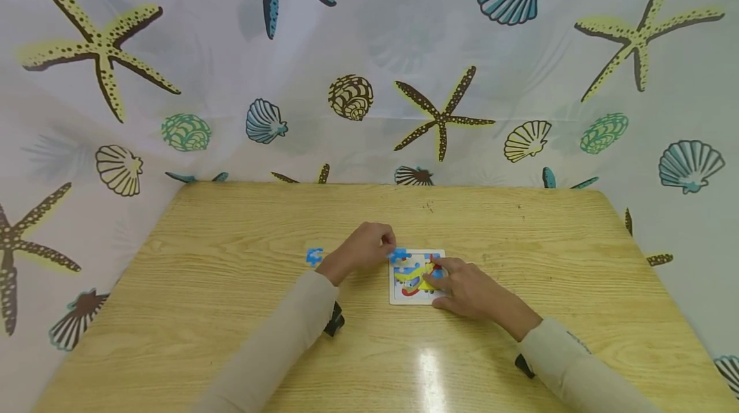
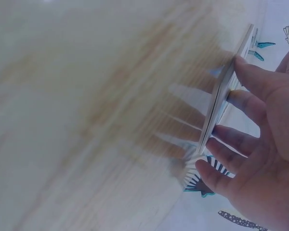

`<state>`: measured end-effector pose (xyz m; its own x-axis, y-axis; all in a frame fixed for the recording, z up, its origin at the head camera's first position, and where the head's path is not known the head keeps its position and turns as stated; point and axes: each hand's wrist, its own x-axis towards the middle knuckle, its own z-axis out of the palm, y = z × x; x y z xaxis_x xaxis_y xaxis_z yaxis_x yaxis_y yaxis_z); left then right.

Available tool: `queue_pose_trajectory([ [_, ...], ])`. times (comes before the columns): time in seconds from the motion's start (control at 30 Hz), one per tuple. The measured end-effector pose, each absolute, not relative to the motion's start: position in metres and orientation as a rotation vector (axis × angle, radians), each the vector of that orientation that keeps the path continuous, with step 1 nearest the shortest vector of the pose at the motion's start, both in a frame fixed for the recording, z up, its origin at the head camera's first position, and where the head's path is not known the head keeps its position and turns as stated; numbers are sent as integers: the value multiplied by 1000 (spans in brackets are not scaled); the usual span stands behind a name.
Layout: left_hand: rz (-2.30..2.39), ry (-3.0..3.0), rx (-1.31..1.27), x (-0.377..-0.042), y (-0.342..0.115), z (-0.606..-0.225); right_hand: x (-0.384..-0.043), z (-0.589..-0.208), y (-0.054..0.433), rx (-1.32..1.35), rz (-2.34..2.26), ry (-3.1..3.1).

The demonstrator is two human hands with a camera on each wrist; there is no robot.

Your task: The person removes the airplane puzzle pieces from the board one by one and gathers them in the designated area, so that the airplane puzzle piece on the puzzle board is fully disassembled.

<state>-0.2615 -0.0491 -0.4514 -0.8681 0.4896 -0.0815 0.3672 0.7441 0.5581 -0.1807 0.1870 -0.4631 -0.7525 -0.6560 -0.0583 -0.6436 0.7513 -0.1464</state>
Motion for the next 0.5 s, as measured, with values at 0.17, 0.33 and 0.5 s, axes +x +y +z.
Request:
queue_pose_trajectory([
  [0.17, 833, 2720, 654, -263, -64, -449, -181, -463, 187, -1053, -173, 2833],
  [0.33, 831, 2723, 610, -265, -81, -449, -180, -463, 186, -1060, -191, 2836],
  [0.5, 804, 2733, 589, -268, -93, -450, -180, -464, 187, -1058, -191, 2840],
])
